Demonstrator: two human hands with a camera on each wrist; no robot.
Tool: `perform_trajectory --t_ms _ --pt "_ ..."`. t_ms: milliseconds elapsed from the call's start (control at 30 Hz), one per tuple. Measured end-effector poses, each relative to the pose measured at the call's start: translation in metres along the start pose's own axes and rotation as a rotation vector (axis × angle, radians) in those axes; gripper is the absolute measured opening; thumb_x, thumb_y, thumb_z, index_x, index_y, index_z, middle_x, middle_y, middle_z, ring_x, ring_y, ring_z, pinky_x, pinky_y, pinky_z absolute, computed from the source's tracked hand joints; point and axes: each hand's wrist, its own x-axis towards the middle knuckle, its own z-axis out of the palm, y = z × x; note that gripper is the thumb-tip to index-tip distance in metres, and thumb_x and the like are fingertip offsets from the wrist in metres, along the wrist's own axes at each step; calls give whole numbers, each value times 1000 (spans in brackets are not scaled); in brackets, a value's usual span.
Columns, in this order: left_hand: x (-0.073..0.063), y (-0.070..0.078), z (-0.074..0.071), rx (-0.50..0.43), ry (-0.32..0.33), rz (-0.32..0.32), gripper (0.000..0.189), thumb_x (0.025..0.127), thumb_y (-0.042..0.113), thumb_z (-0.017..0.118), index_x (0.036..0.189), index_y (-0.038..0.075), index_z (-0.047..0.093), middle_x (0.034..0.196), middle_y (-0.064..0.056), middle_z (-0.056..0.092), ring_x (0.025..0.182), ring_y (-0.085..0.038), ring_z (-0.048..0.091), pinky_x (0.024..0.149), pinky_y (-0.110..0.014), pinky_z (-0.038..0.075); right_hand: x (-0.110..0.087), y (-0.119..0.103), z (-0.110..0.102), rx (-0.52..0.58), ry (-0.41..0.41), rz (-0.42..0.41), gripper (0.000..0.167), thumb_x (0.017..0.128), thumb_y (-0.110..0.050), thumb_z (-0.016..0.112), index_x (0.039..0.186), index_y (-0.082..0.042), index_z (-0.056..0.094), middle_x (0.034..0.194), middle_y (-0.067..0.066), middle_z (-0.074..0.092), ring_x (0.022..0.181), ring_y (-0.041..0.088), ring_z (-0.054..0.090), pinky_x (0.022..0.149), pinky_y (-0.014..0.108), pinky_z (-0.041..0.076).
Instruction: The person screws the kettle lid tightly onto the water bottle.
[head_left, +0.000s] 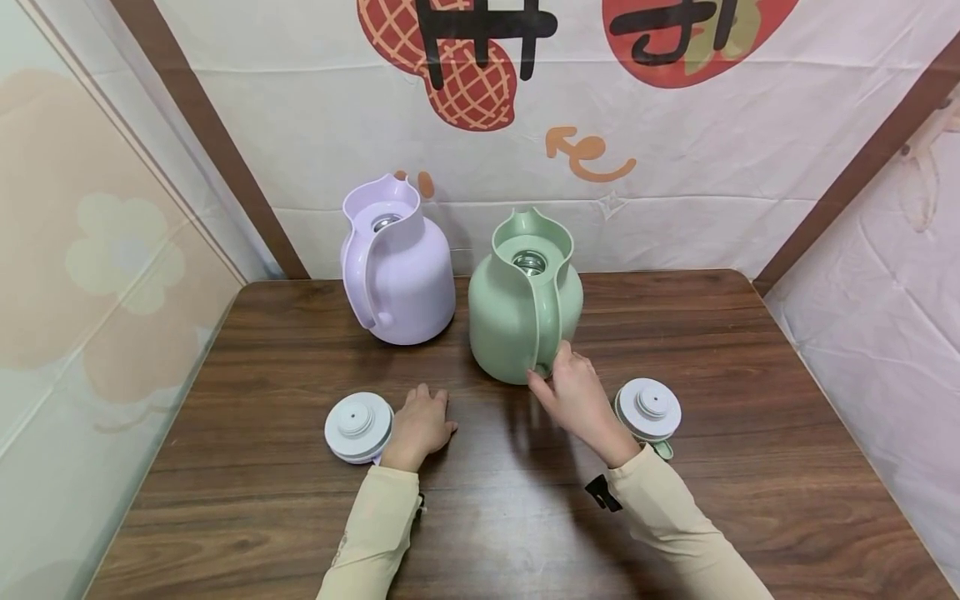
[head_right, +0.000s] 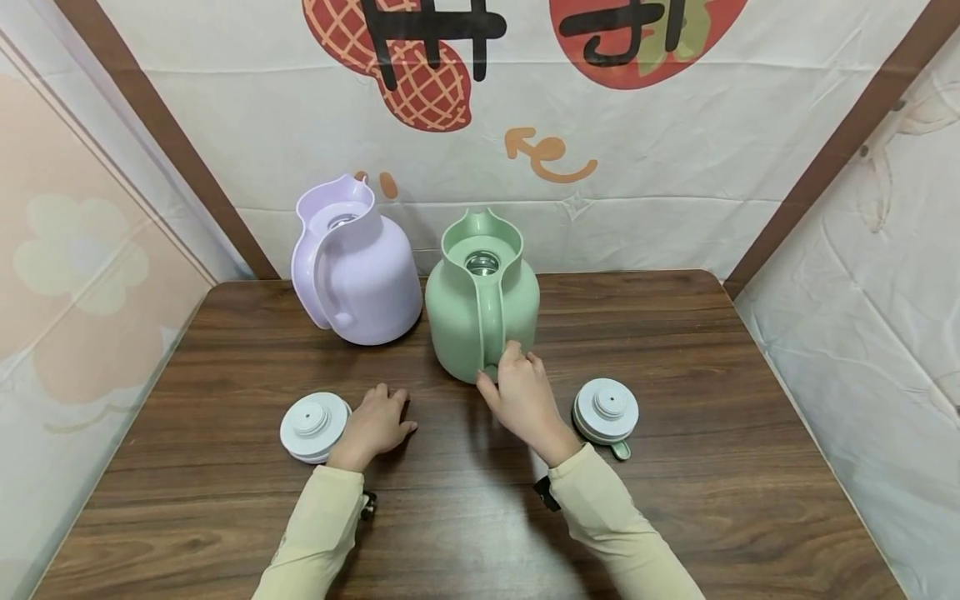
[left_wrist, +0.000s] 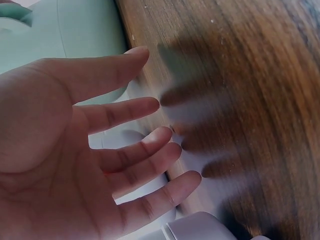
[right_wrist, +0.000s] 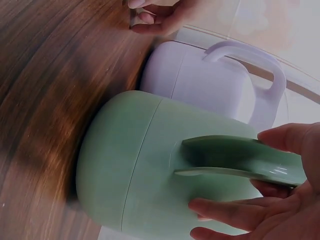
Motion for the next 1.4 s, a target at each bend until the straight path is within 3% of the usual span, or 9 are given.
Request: perform_trajectory --t_ms 333,600,833,1100,1400 --pt "2 -1 0 -11 2 13 49 83 25 65 122 -2 53 115 -24 46 110 -37 42 81 -47 43 0 -6 5 16 -2 29 27 78 -14 64 84 3 45 62 15 53 60 38 58 51 48 43" --pt "3 7 -11 -58 -8 -3 46 84 24 64 120 -2 54 114 -24 52 106 -38 49 85 -48 42 -1 -7 1 57 -33 63 29 79 -16 68 88 2 46 69 15 57 65 35 59 56 46 45" --pt "3 25 -23 -81 26 5 46 86 27 63 121 -1 53 115 -22 54 105 -38 52 85 -47 42 1 -3 -8 116 -79 70 29 78 -19 71 93 -1 53 80 13 62 77 33 62 64 44 47" --pt "1 52 -31 -126 117 82 38 84 24 65 111 -1 57 102 -18 58 92 -34 57 78 -43 46 3 19 -23 156 -195 3 22 78 -7 67 98 0 59 91 12 64 88 30 61 77 42 46" --pt "-3 88 -38 -181 191 194 33 82 19 68 106 -1 59 96 -15 62 86 -31 60 75 -40 48 -1 51 -52 53 -343 121 37 82 -9 63 114 8 54 125 30 47 114 43 44 94 51 34"
